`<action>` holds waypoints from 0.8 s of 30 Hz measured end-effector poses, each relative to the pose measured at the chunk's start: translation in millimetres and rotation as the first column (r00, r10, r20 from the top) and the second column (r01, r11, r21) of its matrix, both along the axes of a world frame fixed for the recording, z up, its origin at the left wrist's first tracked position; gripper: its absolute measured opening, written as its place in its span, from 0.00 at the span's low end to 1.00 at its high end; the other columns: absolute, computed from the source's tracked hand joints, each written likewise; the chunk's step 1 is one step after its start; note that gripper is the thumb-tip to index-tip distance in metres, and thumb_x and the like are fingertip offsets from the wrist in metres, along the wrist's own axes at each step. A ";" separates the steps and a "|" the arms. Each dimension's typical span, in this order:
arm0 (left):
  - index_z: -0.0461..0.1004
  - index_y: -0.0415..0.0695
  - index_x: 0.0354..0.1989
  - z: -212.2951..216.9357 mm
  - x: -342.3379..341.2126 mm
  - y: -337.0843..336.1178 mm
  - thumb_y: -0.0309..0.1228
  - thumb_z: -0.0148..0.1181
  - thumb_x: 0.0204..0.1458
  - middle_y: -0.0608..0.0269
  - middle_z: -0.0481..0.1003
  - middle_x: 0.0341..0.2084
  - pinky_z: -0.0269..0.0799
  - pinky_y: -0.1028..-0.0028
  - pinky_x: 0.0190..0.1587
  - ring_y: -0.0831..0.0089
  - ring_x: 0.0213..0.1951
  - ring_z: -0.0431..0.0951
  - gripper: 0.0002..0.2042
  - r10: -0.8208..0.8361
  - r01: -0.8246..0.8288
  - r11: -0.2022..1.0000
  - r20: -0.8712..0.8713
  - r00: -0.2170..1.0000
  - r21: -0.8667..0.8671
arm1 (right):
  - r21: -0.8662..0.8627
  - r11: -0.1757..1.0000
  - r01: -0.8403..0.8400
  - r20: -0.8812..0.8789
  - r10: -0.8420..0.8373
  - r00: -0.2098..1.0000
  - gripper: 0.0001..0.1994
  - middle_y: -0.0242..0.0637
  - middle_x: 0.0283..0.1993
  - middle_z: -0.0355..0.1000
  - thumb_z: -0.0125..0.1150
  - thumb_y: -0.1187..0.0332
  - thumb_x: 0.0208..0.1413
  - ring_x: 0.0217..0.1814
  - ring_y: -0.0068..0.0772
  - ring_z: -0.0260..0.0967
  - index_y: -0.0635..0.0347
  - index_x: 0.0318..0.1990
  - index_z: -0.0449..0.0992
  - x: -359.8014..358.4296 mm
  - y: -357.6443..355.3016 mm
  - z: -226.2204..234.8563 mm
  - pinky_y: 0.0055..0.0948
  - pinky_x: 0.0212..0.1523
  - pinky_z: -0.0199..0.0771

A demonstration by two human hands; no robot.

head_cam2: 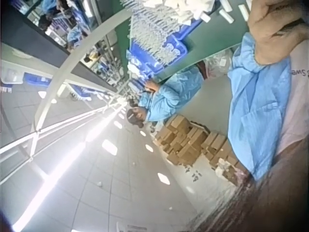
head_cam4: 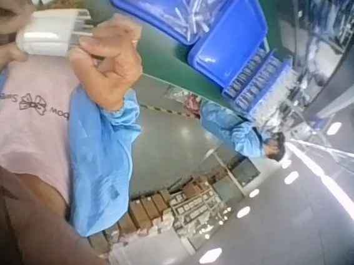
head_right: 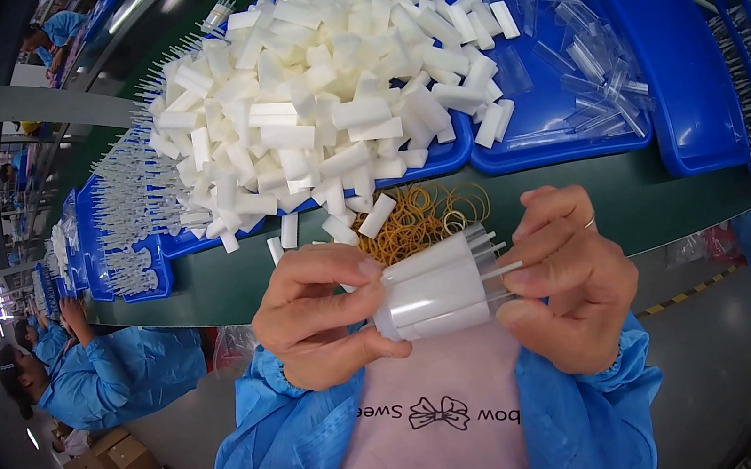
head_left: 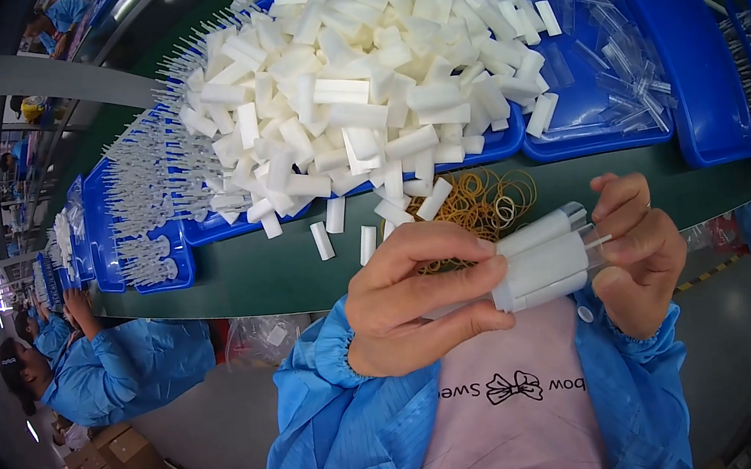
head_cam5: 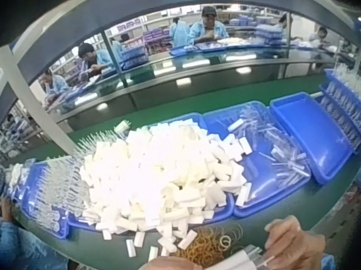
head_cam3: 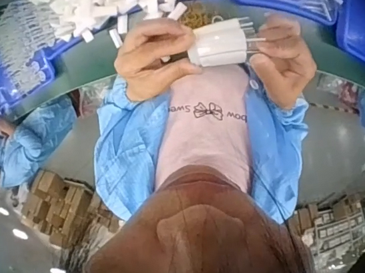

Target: The person assembles small white plastic pieces into a clear plastic holder by hand, then secures them with a rubber band.

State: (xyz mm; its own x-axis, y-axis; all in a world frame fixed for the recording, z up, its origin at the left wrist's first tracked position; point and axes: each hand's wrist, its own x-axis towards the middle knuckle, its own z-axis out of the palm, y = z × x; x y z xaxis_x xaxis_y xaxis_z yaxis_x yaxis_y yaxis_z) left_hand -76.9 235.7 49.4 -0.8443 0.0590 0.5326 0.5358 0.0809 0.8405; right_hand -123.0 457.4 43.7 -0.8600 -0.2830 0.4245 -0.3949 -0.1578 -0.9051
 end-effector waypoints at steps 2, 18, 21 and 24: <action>0.78 0.36 0.38 0.9 2.0 0.5 0.25 0.74 0.31 0.54 0.72 0.39 0.72 0.72 0.38 0.65 0.39 0.74 0.21 -0.023 0.023 1.000 -0.022 0.999 -0.005 | -0.010 1.000 -0.011 -0.036 0.011 0.999 0.13 0.35 0.28 0.73 0.64 0.76 0.30 0.41 0.33 0.60 0.55 0.28 0.72 2.3 0.4 -0.6 0.47 0.53 0.53; 0.77 0.34 0.39 -6.8 -7.8 8.2 0.26 0.76 0.27 0.51 0.69 0.40 0.72 0.71 0.41 0.64 0.39 0.75 0.25 0.050 -0.043 0.985 -0.036 0.998 0.169 | 0.232 0.956 0.182 -0.372 -0.086 0.924 0.18 0.28 0.27 0.70 0.64 0.50 0.48 0.39 0.30 0.58 0.48 0.36 0.65 2.8 -1.6 18.0 0.48 0.59 0.53; 0.76 0.34 0.40 -12.9 -4.0 4.2 0.26 0.76 0.27 0.51 0.69 0.40 0.73 0.72 0.41 0.64 0.39 0.75 0.26 0.068 -0.054 0.985 -0.078 0.995 0.163 | 0.200 0.972 0.125 -0.346 -0.049 0.937 0.17 0.26 0.26 0.69 0.64 0.50 0.47 0.38 0.29 0.58 0.47 0.35 0.66 0.9 -5.7 12.4 0.49 0.58 0.53; 0.76 0.33 0.39 -13.9 -3.4 4.5 0.25 0.76 0.27 0.50 0.68 0.40 0.73 0.72 0.40 0.64 0.38 0.75 0.25 0.019 -0.004 0.981 -0.078 0.997 0.195 | 0.200 0.975 0.098 -0.301 -0.034 0.953 0.17 0.26 0.25 0.68 0.66 0.51 0.46 0.38 0.29 0.58 0.47 0.35 0.67 3.3 -5.5 15.3 0.49 0.58 0.53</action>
